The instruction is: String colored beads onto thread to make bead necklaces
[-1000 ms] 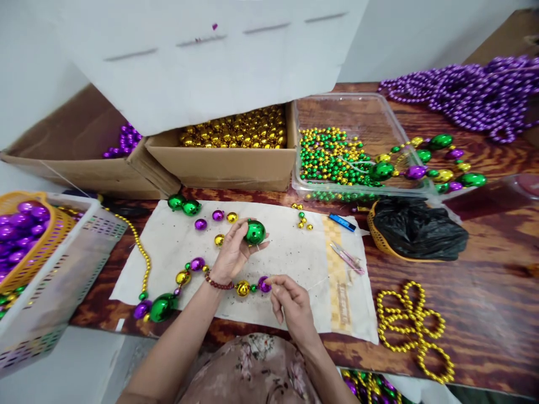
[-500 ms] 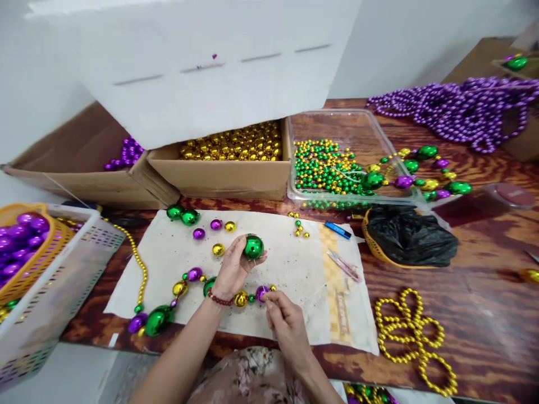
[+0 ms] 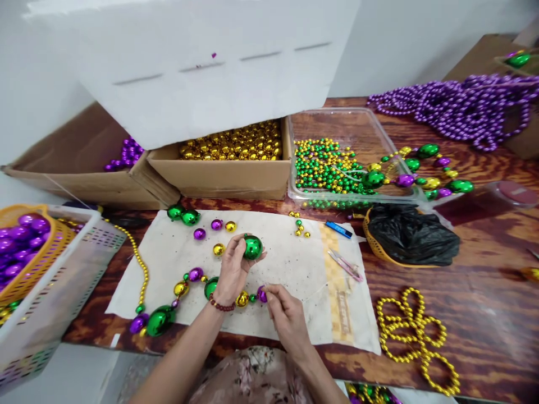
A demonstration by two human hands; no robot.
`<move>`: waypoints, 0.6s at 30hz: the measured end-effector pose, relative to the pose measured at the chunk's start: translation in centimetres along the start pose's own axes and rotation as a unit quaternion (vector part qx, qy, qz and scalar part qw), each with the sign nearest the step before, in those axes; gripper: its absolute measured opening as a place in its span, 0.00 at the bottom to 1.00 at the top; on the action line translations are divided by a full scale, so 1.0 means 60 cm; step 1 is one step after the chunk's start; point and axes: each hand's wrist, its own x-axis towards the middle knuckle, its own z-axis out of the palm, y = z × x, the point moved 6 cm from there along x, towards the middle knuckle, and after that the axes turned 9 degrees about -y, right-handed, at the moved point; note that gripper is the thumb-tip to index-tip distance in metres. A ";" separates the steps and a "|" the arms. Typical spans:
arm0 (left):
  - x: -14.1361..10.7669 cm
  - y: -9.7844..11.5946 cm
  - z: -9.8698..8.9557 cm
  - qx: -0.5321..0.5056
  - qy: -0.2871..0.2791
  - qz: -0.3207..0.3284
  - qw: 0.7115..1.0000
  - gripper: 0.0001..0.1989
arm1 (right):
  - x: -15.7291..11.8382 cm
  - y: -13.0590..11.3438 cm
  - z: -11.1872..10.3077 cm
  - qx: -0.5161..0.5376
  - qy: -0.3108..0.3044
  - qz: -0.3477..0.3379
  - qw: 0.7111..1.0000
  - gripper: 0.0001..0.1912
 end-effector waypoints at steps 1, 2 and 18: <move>-0.001 -0.001 0.001 0.004 -0.002 0.000 1.000 0.15 | 0.003 -0.002 -0.001 -0.003 -0.002 0.001 1.000 0.15; -0.001 0.000 0.001 0.008 -0.002 0.000 1.000 0.15 | 0.006 -0.003 -0.001 -0.003 -0.006 0.003 1.000 0.15; 0.010 0.003 -0.024 0.028 0.037 0.021 0.999 0.15 | 0.015 0.001 0.006 0.005 -0.015 -0.004 1.000 0.13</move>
